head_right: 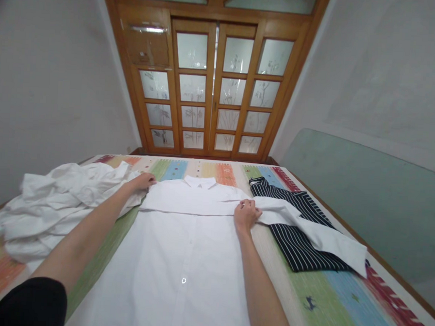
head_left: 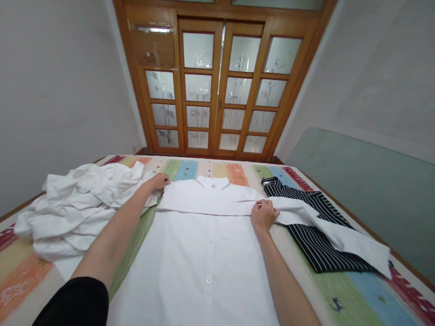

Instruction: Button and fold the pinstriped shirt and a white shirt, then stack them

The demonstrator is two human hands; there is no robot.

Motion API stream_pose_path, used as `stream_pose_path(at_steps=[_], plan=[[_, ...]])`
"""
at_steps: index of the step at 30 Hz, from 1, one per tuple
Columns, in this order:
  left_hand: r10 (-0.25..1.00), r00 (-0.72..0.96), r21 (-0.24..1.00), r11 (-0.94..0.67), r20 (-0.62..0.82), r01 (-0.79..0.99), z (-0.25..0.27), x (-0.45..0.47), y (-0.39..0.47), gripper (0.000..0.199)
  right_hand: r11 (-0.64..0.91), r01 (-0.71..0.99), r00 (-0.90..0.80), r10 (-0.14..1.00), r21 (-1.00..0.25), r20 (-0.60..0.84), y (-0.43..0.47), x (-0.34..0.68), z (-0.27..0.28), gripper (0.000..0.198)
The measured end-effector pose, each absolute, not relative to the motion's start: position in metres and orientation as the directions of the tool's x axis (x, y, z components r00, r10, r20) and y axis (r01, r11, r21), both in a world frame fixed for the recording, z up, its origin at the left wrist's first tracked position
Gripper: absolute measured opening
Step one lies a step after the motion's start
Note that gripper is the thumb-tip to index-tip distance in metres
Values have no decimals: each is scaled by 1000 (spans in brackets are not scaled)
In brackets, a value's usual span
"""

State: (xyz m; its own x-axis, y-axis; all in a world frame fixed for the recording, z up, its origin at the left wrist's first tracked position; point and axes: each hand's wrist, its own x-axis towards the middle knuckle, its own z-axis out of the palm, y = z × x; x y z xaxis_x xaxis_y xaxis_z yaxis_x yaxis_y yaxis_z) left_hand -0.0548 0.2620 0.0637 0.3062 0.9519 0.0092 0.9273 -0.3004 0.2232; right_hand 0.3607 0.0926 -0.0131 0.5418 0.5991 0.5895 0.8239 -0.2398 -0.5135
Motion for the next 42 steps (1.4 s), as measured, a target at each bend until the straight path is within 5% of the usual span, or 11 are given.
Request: stream_pose_path(at_steps=[12, 16, 19, 22, 25, 30, 37, 42], plan=[[935, 210, 129, -255, 287, 958, 57, 3, 207, 31, -280, 795, 583, 598, -539, 550, 94, 360, -13, 20], [963, 199, 123, -223, 184, 967, 34, 31, 174, 41, -304, 820, 559, 608, -484, 565, 91, 358, -10, 20], [973, 215, 114, -224, 88, 968, 10, 39, 153, 51, -209, 911, 404, 638, -357, 656, 89, 352, -7, 23], [960, 244, 98, -259, 140, 961, -5, 38, 141, 55, 29, 977, 128, 718, -212, 684, 91, 344, -8, 28], [953, 256, 92, -273, 163, 957, -8, 37, 137, 56, 175, 973, -68, 840, -149, 539, 94, 336, -14, 36], [965, 193, 127, -217, 179, 968, -7, 37, 138, 59, -2, 993, 31, 970, -118, 241, 95, 332, -18, 52], [979, 45, 213, -87, 196, 973, -10, 38, 140, 65, -213, 971, 227, 964, -111, 135, 93, 328, -10, 65], [977, 72, 240, -121, 203, 963, -12, 35, 142, 64, -133, 987, 141, 987, -94, 81, 91, 338, -1, 61]])
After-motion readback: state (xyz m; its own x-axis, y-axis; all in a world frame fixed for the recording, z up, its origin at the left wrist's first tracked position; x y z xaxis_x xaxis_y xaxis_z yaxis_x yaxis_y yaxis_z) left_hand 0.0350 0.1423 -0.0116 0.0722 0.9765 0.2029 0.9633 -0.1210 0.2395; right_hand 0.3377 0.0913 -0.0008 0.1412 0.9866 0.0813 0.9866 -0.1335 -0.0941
